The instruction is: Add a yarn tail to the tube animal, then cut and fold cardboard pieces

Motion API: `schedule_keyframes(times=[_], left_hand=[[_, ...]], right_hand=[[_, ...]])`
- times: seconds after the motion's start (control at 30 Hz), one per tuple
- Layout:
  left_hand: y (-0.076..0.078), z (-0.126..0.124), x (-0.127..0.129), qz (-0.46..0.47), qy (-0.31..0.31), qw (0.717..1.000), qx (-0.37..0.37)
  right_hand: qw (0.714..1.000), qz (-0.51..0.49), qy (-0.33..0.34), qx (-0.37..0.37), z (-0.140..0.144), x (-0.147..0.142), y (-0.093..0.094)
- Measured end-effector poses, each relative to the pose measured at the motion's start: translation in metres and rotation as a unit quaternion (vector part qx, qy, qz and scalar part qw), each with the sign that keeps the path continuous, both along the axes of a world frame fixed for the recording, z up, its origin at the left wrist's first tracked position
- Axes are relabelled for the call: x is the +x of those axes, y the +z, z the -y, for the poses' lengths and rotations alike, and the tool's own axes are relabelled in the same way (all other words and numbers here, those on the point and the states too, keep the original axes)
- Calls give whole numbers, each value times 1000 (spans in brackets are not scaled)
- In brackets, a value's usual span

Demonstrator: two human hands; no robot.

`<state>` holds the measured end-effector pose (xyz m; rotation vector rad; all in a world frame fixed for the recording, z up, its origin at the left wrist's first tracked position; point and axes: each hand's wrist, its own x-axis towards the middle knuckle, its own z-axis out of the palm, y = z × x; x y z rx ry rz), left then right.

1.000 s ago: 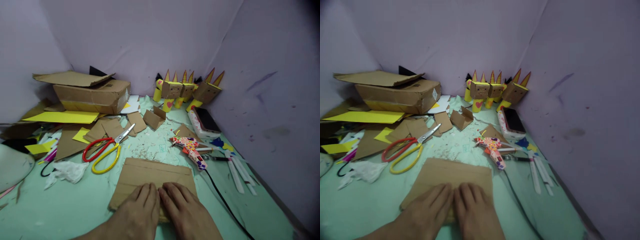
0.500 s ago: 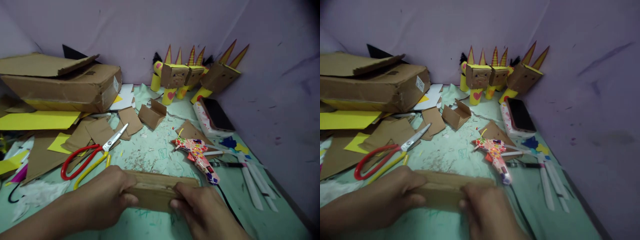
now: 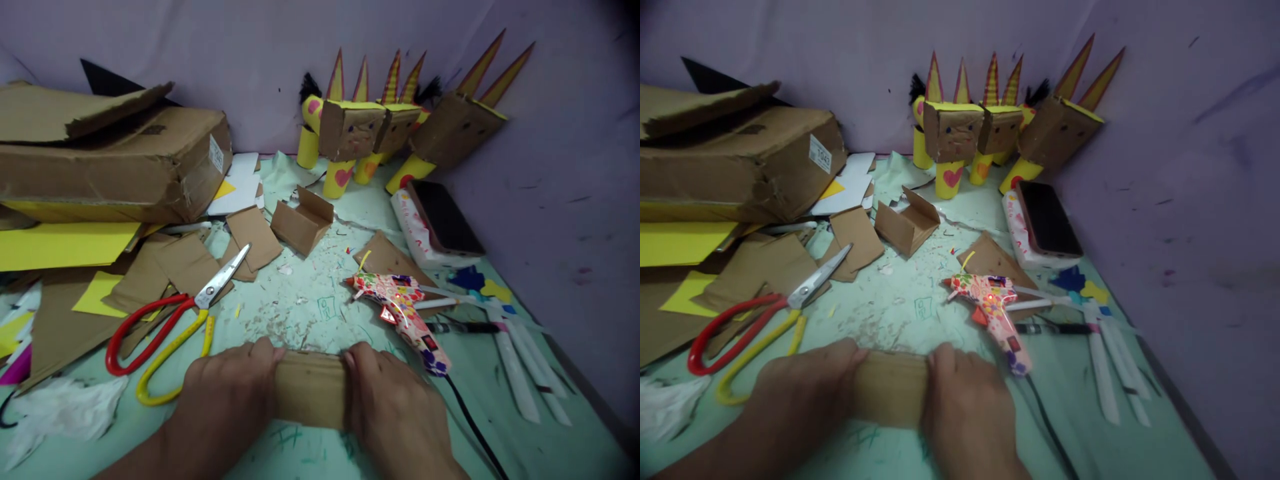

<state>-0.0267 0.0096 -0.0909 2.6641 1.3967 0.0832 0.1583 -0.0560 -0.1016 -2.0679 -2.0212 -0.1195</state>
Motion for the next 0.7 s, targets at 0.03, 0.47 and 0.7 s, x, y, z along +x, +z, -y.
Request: schedule_keyframes(times=[0.03,0.47,0.7], left_hand=[[1,0,2,-9,-7,1000,22],[0,-4,12,-34,-36,984,173],[1,-4,15,-42,-53,988,138]], right_hand=[[1000,10,-7,2,-1,-1,1],[999,31,-9,-2,-10,-4,1],[999,34,-11,-11,-9,-5,-1]])
